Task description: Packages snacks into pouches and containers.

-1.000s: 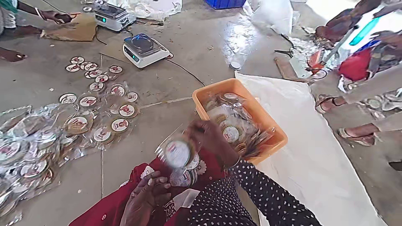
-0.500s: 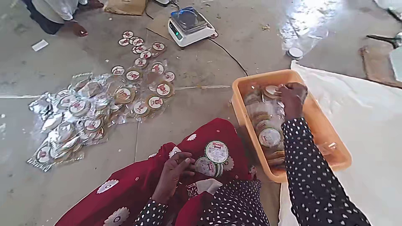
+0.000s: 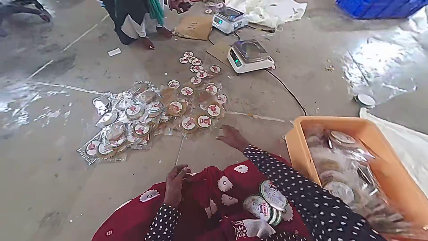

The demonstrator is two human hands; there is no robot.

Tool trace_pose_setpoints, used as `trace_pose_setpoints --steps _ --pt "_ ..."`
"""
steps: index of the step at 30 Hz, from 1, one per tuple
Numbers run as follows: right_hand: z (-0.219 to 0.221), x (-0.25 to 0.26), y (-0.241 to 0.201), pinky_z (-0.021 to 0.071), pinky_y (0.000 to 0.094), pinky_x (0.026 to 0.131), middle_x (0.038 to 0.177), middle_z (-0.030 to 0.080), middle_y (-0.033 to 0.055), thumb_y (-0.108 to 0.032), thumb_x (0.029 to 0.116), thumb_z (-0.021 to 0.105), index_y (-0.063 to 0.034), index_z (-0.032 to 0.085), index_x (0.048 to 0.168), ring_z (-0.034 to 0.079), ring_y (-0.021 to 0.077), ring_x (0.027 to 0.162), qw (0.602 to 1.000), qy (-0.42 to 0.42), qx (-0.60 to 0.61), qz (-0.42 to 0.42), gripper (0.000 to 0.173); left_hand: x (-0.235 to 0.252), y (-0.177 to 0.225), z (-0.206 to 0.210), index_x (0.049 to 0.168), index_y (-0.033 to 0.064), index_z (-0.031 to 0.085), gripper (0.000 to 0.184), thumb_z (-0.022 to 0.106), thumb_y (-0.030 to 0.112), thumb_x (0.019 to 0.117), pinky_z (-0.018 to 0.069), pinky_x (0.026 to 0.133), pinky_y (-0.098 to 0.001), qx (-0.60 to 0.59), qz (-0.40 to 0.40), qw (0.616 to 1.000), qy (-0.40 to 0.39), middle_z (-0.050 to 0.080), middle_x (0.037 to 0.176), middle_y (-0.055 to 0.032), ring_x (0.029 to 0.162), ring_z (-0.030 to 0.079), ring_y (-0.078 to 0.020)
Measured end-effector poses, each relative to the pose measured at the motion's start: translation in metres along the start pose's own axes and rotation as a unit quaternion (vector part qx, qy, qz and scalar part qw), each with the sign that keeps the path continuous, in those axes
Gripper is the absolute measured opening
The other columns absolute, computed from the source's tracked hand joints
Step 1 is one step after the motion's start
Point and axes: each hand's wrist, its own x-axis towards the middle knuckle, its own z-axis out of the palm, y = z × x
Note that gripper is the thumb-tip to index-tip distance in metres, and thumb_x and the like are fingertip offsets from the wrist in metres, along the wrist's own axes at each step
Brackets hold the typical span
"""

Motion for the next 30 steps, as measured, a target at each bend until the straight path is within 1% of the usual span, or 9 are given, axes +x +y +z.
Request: trace_pose_setpoints --steps 2,7,8,10,13,17,24,27,30 --pt "0.033 0.034 -0.019 0.0468 0.0601 0.105 0.138 0.055 0.0305 -0.036 0.0905 0.078 0.0071 0.052 0.140 0.054 0.0467 0.130 0.999 -0.002 -0.037 -0.015 0.071 0.017 -0.005 -0.002 0.123 -0.0053 0.056 0.025 0.054 0.011 0.1042 0.0599 0.064 -0.0366 -0.034 -0.068 0.995 0.069 0.066 0.094 -0.0158 0.069 0.068 -0.0219" --pt "0.086 0.089 -0.047 0.0395 0.0662 0.106 0.153 0.037 0.0331 -0.020 0.0807 0.076 0.0078 0.036 0.152 0.037 0.0504 0.142 0.986 0.006 -0.164 -0.020 0.086 0.040 0.000 0.014 0.130 -0.0049 0.053 0.029 0.050 0.012 0.1066 0.0602 0.064 -0.0368 -0.055 -0.050 0.997 -0.004 0.070 0.095 -0.0172 0.073 0.070 -0.0240" --pt "0.091 0.094 -0.051 0.0376 0.0680 0.107 0.156 0.033 0.0339 -0.016 0.0802 0.075 0.0082 0.033 0.153 0.033 0.0514 0.144 0.983 0.002 -0.181 -0.004 0.088 0.042 -0.001 0.016 0.128 -0.0048 0.053 0.028 0.051 0.012 0.1065 0.0597 0.064 -0.0367 -0.054 -0.060 0.997 -0.006 0.069 0.095 -0.0174 0.072 0.070 -0.0240" --pt "0.094 0.102 -0.055 0.0334 0.0696 0.111 0.159 0.028 0.0355 -0.012 0.0876 0.068 0.0089 0.030 0.155 0.028 0.0528 0.147 0.980 0.000 -0.198 0.019 0.080 0.044 -0.002 0.018 0.127 -0.0049 0.055 0.027 0.053 0.012 0.1059 0.0591 0.063 -0.0364 -0.052 -0.071 0.996 -0.004 0.069 0.096 -0.0179 0.072 0.069 -0.0239" --pt "0.091 0.113 -0.058 0.0309 0.0695 0.113 0.154 0.033 0.0387 -0.007 0.0970 0.057 0.0101 0.029 0.155 0.031 0.0541 0.146 0.975 0.004 -0.219 0.031 0.066 0.044 0.000 0.019 0.129 -0.0052 0.054 0.028 0.053 0.011 0.1057 0.0590 0.064 -0.0366 -0.053 -0.060 0.997 -0.007 0.068 0.097 -0.0182 0.073 0.069 -0.0239" --pt "0.087 0.111 -0.057 0.0393 0.0628 0.109 0.142 0.047 0.0381 -0.005 0.1010 0.048 0.0113 0.037 0.150 0.045 0.0529 0.135 0.970 0.002 -0.244 0.017 0.053 0.046 -0.002 0.021 0.127 -0.0053 0.055 0.027 0.054 0.010 0.1050 0.0590 0.063 -0.0366 -0.050 -0.053 0.997 -0.013 0.068 0.096 -0.0178 0.072 0.069 -0.0238" --pt "0.083 0.038 -0.068 0.0427 0.0630 0.107 0.140 0.051 0.0384 -0.007 0.1075 0.032 0.0115 0.037 0.149 0.053 0.0536 0.129 0.962 -0.085 -0.260 -0.019 0.045 0.046 -0.003 0.023 0.129 -0.0054 0.054 0.028 0.053 0.010 0.1053 0.0582 0.062 -0.0369 -0.046 -0.056 0.997 -0.006 0.068 0.097 -0.0187 0.070 0.068 -0.0232" --pt "0.060 0.010 -0.073 0.0493 0.0612 0.096 0.125 0.063 0.0296 -0.014 0.1059 0.039 0.0036 0.050 0.142 0.062 0.0470 0.117 0.980 -0.058 -0.189 -0.015 0.041 0.045 -0.003 0.020 0.130 -0.0054 0.053 0.029 0.052 0.012 0.1060 0.0579 0.063 -0.0379 -0.052 -0.058 0.997 0.007 0.068 0.096 -0.0193 0.070 0.067 -0.0238" --pt "0.016 -0.009 -0.089 0.0488 0.0586 0.098 0.119 0.064 0.0298 -0.014 0.1042 0.049 0.0033 0.055 0.134 0.063 0.0448 0.116 0.995 -0.010 -0.083 0.049 0.035 0.038 -0.004 0.016 0.131 -0.0053 0.052 0.031 0.051 0.014 0.1069 0.0576 0.064 -0.0375 -0.057 -0.064 0.996 0.017 0.066 0.098 -0.0193 0.070 0.067 -0.0231"
